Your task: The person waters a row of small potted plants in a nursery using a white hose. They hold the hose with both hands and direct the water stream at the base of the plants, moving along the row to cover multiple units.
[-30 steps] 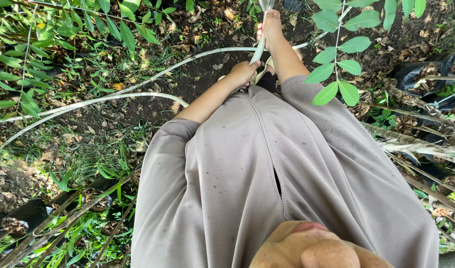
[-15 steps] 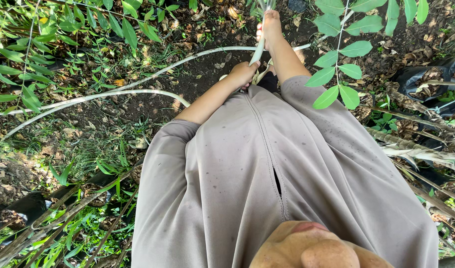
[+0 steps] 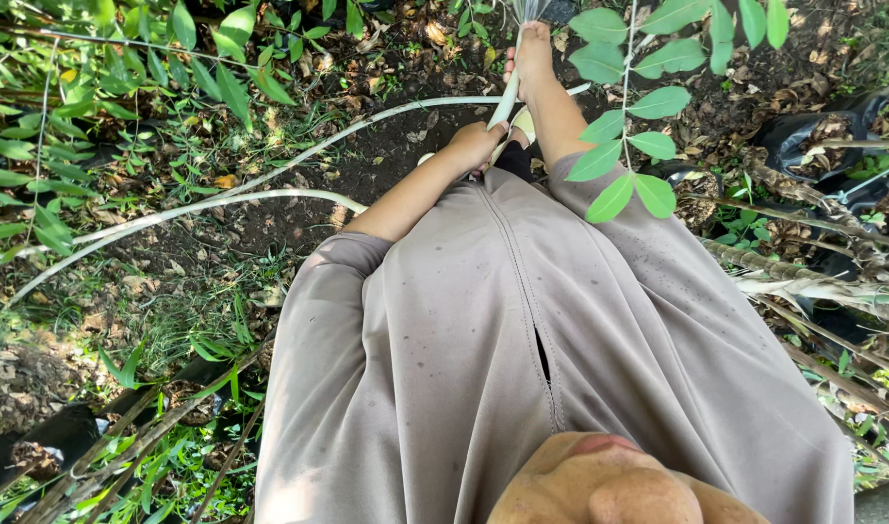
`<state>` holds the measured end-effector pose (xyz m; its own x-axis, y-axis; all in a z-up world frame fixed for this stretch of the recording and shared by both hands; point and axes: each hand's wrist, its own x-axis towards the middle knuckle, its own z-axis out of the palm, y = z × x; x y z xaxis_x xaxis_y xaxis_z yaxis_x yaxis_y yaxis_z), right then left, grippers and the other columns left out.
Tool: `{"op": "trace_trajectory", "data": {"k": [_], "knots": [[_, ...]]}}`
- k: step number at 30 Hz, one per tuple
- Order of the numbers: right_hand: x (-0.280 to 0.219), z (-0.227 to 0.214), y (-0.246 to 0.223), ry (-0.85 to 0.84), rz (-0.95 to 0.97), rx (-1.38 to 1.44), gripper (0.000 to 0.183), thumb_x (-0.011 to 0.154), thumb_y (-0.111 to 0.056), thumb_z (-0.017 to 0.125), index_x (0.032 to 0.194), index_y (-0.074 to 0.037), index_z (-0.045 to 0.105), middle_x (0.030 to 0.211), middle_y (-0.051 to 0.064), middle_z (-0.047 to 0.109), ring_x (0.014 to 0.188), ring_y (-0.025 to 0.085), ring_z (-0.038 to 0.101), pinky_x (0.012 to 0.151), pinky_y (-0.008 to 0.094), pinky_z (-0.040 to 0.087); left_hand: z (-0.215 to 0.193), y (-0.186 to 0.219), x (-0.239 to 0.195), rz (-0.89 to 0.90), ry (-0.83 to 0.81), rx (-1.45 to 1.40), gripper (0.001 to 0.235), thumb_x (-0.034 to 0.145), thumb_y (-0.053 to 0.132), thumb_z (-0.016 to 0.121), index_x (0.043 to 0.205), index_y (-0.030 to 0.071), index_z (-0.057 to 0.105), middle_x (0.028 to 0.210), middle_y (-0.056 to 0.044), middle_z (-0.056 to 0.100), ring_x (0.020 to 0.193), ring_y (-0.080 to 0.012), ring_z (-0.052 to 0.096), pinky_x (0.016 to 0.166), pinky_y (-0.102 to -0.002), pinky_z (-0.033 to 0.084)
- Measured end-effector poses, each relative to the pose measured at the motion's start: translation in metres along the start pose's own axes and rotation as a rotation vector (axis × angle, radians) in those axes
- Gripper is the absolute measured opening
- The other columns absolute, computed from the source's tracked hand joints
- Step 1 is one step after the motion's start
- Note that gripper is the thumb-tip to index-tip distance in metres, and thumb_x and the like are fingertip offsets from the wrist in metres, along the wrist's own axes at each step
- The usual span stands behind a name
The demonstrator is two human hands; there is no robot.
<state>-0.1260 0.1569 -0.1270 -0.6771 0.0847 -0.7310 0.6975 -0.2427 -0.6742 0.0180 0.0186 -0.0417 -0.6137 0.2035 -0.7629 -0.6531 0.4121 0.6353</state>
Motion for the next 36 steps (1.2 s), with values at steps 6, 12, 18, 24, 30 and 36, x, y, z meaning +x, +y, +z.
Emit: {"op": "trace_trajectory", "data": {"k": [6, 12, 18, 24, 30, 36], "knots": [[0.011, -0.017, -0.002, 0.053, -0.031, -0.005, 0.013, 0.105, -0.031, 0.041, 0.112, -0.025, 0.05, 0.069, 0.002, 0.055, 0.046, 0.014, 0.048, 0.039, 0.033, 0.043, 0.009, 0.011, 0.006, 0.035, 0.014, 0.025, 0.055, 0.099, 0.051, 0.051, 0.085, -0.001, 0.059, 0.053, -0.006, 0.057, 0.04, -0.0217, 0.059, 0.039, -0.037, 0.05], [0.014, -0.022, -0.01, 0.031, -0.067, 0.044, 0.011, 0.105, -0.031, 0.041, 0.111, -0.025, 0.049, 0.067, 0.002, 0.054, 0.045, 0.014, 0.048, 0.039, 0.033, 0.043, 0.009, 0.023, 0.006, 0.019, 0.022, 0.037, 0.053, 0.099, 0.052, 0.05, 0.093, 0.0, 0.06, 0.055, -0.004, 0.057, 0.041, -0.0199, 0.058, 0.039, -0.038, 0.05], [0.004, -0.039, -0.025, -0.03, -0.101, 0.041, 0.01, 0.107, -0.029, 0.043, 0.112, -0.024, 0.049, 0.068, 0.003, 0.055, 0.046, 0.015, 0.049, 0.04, 0.033, 0.044, 0.02, 0.032, 0.009, 0.032, -0.003, 0.046, 0.052, 0.099, 0.053, 0.05, 0.097, 0.003, 0.064, 0.061, -0.004, 0.059, 0.045, -0.0182, 0.06, 0.041, -0.037, 0.052], [0.003, -0.071, -0.031, -0.171, -0.187, 0.135, 0.012, 0.111, -0.026, 0.046, 0.118, -0.019, 0.05, 0.072, 0.005, 0.055, 0.051, 0.016, 0.05, 0.043, 0.032, 0.042, 0.046, 0.04, 0.021, 0.031, -0.036, -0.005, 0.05, 0.098, 0.053, 0.051, 0.098, 0.003, 0.063, 0.063, -0.004, 0.06, 0.047, -0.0183, 0.061, 0.042, -0.036, 0.052], [0.014, -0.085, -0.042, -0.396, -0.153, 0.263, 0.012, 0.11, -0.027, 0.05, 0.118, -0.019, 0.05, 0.076, 0.007, 0.057, 0.055, 0.018, 0.052, 0.047, 0.034, 0.046, 0.055, 0.05, 0.046, 0.016, -0.007, 0.003, 0.06, 0.101, 0.054, 0.052, 0.089, -0.003, 0.064, 0.064, -0.009, 0.062, 0.044, -0.0197, 0.06, 0.041, -0.037, 0.051], [0.048, -0.096, -0.073, -0.378, -0.064, 0.205, 0.014, 0.107, -0.029, 0.053, 0.117, -0.02, 0.051, 0.077, 0.007, 0.057, 0.054, 0.018, 0.051, 0.045, 0.035, 0.046, 0.077, 0.068, 0.092, 0.371, -0.077, -0.056, 0.054, 0.102, 0.05, 0.054, 0.094, -0.002, 0.069, 0.063, -0.008, 0.062, 0.046, -0.0193, 0.058, 0.043, -0.037, 0.047]]}}
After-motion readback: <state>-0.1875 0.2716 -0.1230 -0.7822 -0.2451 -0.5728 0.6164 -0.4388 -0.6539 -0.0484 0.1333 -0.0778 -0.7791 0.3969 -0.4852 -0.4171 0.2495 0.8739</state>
